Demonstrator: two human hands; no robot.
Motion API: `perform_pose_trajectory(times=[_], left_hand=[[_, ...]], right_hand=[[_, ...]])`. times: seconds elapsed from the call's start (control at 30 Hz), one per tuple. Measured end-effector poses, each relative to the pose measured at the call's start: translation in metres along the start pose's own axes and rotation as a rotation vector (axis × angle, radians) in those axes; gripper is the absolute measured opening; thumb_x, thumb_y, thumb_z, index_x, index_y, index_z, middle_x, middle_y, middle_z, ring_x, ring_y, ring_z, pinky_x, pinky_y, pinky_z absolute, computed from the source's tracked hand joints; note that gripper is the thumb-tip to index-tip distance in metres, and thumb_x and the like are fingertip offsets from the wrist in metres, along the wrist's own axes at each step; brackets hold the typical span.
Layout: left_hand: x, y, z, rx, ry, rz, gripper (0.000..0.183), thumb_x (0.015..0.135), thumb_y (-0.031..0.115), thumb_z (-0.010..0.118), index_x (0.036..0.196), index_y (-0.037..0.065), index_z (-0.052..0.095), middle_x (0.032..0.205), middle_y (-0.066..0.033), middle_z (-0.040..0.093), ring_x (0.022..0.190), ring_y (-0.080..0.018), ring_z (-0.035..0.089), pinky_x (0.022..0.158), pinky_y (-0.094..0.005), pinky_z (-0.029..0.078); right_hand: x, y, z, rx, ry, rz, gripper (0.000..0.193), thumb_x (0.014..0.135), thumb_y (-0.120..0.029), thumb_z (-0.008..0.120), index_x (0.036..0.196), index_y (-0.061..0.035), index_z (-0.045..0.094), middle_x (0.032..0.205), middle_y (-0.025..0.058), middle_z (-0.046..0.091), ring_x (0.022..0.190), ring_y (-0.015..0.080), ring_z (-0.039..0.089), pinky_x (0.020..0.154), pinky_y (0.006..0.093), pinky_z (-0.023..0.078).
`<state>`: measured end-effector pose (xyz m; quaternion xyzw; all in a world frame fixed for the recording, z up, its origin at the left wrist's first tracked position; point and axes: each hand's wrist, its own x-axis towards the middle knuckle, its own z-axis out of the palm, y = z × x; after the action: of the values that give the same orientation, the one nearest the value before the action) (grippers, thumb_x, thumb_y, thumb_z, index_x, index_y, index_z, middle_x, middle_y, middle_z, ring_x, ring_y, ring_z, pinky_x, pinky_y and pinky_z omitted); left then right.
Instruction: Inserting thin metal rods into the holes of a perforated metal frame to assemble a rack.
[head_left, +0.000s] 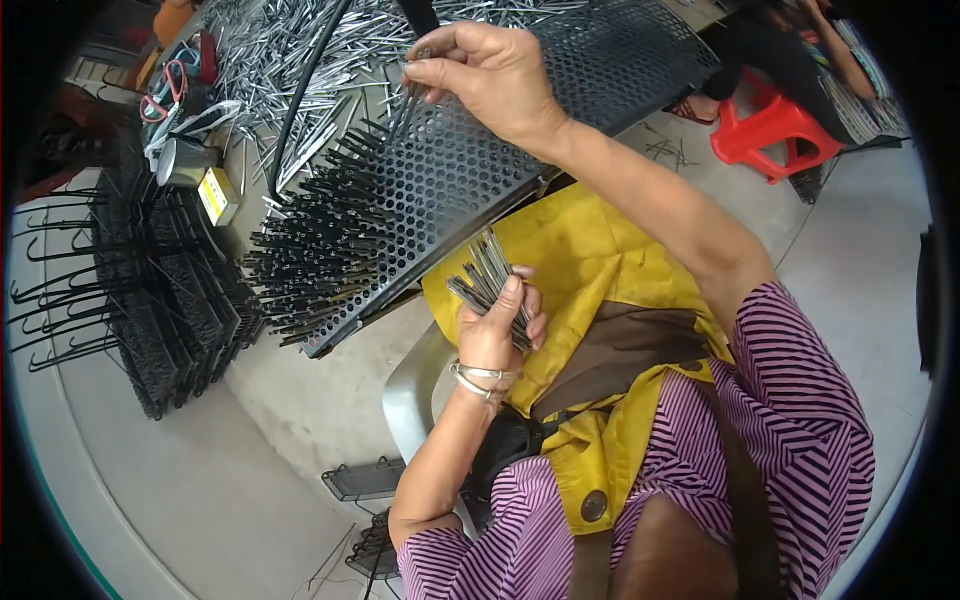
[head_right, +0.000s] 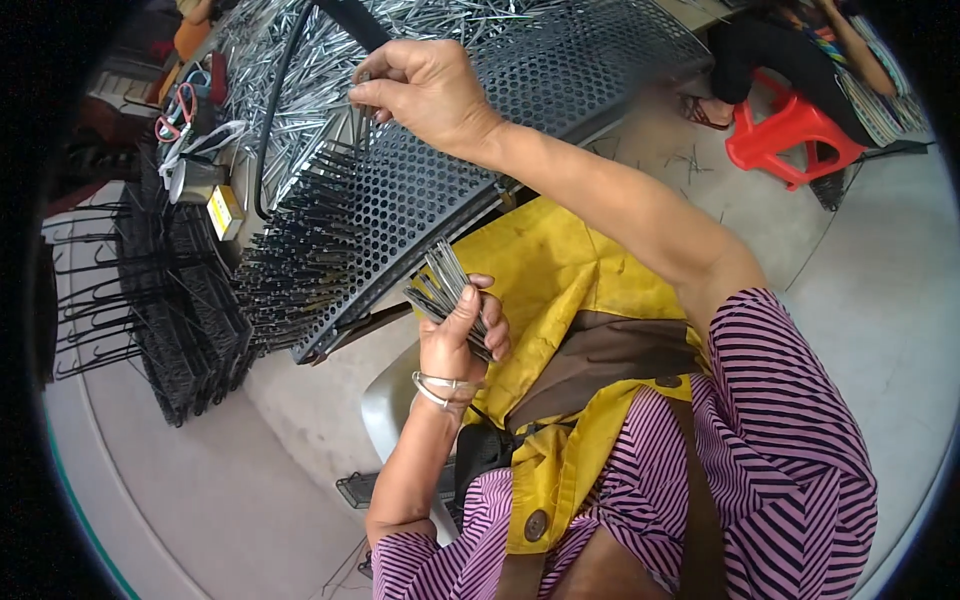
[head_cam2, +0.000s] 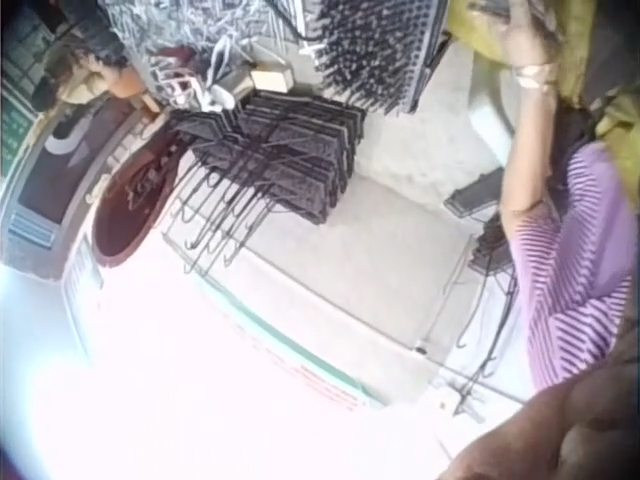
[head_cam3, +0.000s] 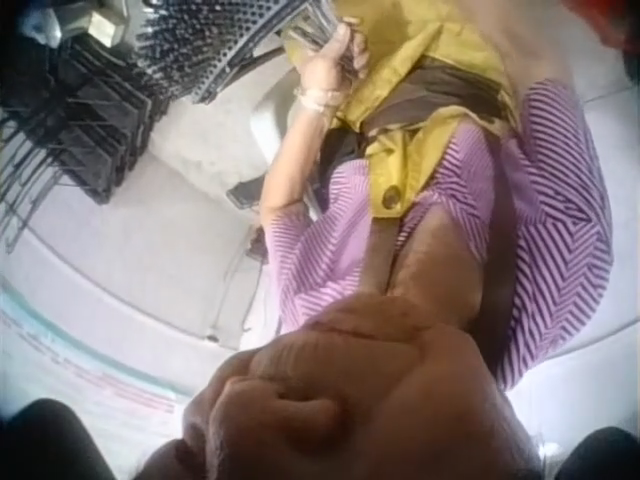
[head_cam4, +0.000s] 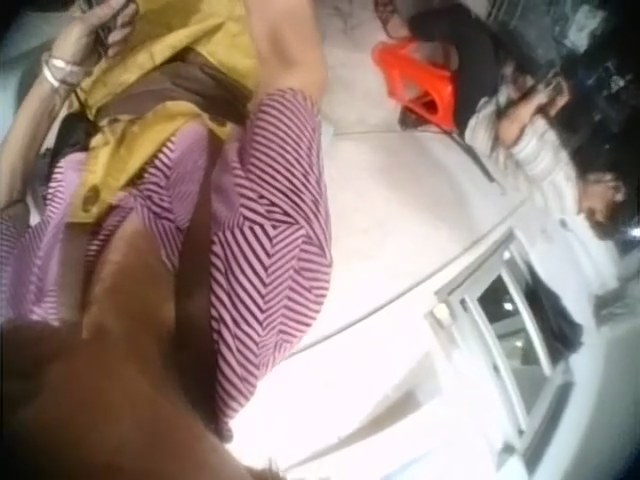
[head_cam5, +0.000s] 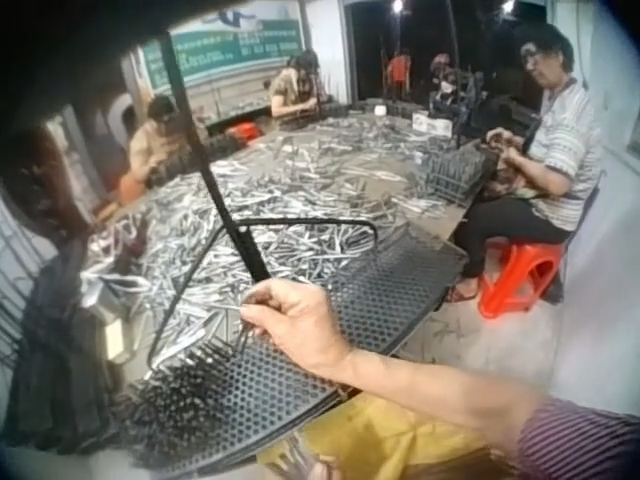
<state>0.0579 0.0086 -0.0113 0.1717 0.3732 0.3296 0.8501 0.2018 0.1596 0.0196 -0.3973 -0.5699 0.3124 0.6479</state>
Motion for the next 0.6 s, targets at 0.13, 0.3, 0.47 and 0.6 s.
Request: perform_pose_trajectory(times=[0.13,0.3,0.47,0.6], left_hand=[[-0.002,-0.004,-0.01,-0.019,0.037,-0.07,0.018,0.085,0.019,0.05,0.094,0.003,0.05,0.061,-0.0055,0.043,0.046,-0.0143,0.041,0.038,-0.0255,0.033],[-0.003,-0.001,-0.002,-0.014,-0.02,-0.103,0.018,0.084,0.018,0.051,0.094,0.003,0.05,0.061,-0.0059,0.044,0.047,-0.0147,0.042,0.039,-0.0245,0.033],[-0.006,0.003,-0.003,-0.043,-0.049,-0.1,0.018,0.084,0.018,0.052,0.093,0.003,0.052,0.062,-0.0054,0.046,0.046,-0.0128,0.043,0.038,-0.0233,0.034],[-0.008,0.006,-0.002,-0.032,-0.053,-0.087,0.02,0.083,0.019,0.054,0.094,0.003,0.051,0.062,-0.0059,0.046,0.046,-0.0132,0.043,0.038,-0.0236,0.034]], right_hand=[[0.006,0.006,0.004,-0.011,-0.006,-0.053,0.008,0.074,-0.005,0.062,0.081,-0.0005,0.062,0.066,0.0049,0.062,0.057,0.0058,0.057,0.051,0.0169,0.048],[0.012,0.011,0.003,-0.029,-0.001,-0.091,0.008,0.074,-0.006,0.061,0.081,-0.0012,0.062,0.068,0.0046,0.062,0.057,0.0057,0.057,0.052,0.0167,0.048],[0.013,0.012,0.005,-0.042,-0.056,-0.078,0.007,0.074,-0.007,0.062,0.079,-0.002,0.062,0.065,0.0029,0.061,0.056,0.0047,0.055,0.048,0.0173,0.046],[0.009,0.016,0.009,-0.108,-0.146,-0.01,0.008,0.076,-0.003,0.059,0.083,0.0005,0.06,0.07,0.0044,0.062,0.061,0.0067,0.058,0.054,0.0179,0.047]])
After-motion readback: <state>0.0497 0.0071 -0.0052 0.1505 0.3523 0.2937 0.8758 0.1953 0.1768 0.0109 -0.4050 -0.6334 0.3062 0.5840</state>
